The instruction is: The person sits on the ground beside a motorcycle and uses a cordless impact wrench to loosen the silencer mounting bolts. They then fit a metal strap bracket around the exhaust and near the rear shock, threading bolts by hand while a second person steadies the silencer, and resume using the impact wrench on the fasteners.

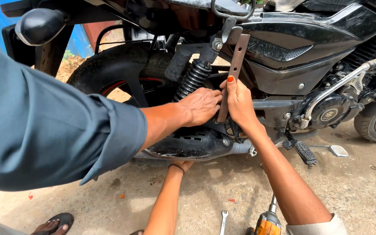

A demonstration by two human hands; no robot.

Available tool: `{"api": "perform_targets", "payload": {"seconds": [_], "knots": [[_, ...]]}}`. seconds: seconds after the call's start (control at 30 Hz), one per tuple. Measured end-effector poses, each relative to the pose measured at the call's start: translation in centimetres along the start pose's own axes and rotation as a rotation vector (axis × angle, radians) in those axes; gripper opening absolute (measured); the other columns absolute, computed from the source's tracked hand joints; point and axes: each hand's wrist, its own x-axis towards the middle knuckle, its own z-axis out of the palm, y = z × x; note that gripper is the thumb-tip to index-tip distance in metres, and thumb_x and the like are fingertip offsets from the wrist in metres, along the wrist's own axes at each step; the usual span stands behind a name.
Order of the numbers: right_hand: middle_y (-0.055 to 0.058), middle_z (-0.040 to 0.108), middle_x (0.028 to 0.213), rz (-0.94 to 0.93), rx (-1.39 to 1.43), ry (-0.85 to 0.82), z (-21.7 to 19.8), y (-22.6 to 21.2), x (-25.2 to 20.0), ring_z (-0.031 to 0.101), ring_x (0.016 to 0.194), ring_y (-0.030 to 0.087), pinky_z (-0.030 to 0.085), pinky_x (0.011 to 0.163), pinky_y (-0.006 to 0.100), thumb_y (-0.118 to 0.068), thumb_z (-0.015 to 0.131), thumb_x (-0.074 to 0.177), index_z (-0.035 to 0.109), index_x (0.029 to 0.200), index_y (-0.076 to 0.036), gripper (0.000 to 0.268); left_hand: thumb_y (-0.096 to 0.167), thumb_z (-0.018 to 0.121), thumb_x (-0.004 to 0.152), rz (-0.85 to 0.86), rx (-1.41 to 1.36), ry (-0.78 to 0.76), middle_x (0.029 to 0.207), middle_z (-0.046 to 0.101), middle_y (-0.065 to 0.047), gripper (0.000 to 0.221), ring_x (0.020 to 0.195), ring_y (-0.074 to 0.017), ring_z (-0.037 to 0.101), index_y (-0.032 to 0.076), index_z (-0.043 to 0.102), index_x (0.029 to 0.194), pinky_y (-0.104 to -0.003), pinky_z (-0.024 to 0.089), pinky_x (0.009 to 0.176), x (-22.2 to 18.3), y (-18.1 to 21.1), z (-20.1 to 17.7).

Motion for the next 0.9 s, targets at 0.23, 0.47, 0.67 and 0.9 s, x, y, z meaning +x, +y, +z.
{"api": "perform_targets", "payload": {"seconds": [0.23, 0.47, 0.67, 0.9], "knots": [[0.018, 0.057, 0.097, -0.230, -0.498, 0.203, 0.1, -1.2, -1.1, 0.053, 0.093, 0.035, 0.044, 0.082, 0.046, -0.039, 0.044, 0.114, 0.057, 0.103, 0.001, 0.043, 0.060, 0.035, 0.100, -0.049, -0.607, -0.057, 0.139, 0.060, -0.009, 0.060, 0.127, -0.0301, 0.053, 0.017, 0.056, 0.135, -0.051, 0.037, 0.112, -7.8, 4.0, 14.9], [0.012, 0.057, 0.097, -0.093, -0.237, 0.151, 0.4, -1.1, -0.7, 0.054, 0.092, 0.027, 0.046, 0.083, 0.042, -0.041, 0.036, 0.113, 0.058, 0.114, -0.003, 0.044, 0.026, 0.051, 0.103, -0.053, -0.250, 0.132, 0.127, 0.061, -0.013, 0.032, 0.112, -0.0236, 0.059, 0.005, 0.057, 0.127, -0.037, 0.052, 0.095, -8.8, -2.7, 14.7], [0.008, 0.055, 0.088, -0.171, -0.135, 0.004, -0.2, 0.3, -0.2, 0.053, 0.085, 0.019, 0.047, 0.077, 0.036, -0.046, 0.030, 0.114, 0.063, 0.117, -0.004, 0.054, 0.005, 0.064, 0.097, -0.171, 0.641, -0.035, 0.083, 0.071, -0.007, 0.011, 0.065, -0.0129, 0.065, -0.001, 0.070, 0.104, -0.026, 0.054, 0.055, -18.3, -7.5, 17.8], [-0.002, 0.062, 0.084, -0.024, 0.401, -0.054, -0.7, -0.2, 1.4, 0.056, 0.076, 0.006, 0.046, 0.070, 0.024, -0.036, 0.045, 0.111, 0.057, 0.098, -0.007, 0.034, 0.014, 0.063, 0.105, -0.173, 1.182, -0.616, 0.083, 0.070, -0.005, 0.018, 0.067, -0.0075, 0.062, -0.001, 0.070, 0.109, -0.024, 0.052, 0.059, -26.4, 3.9, 28.6]]}}
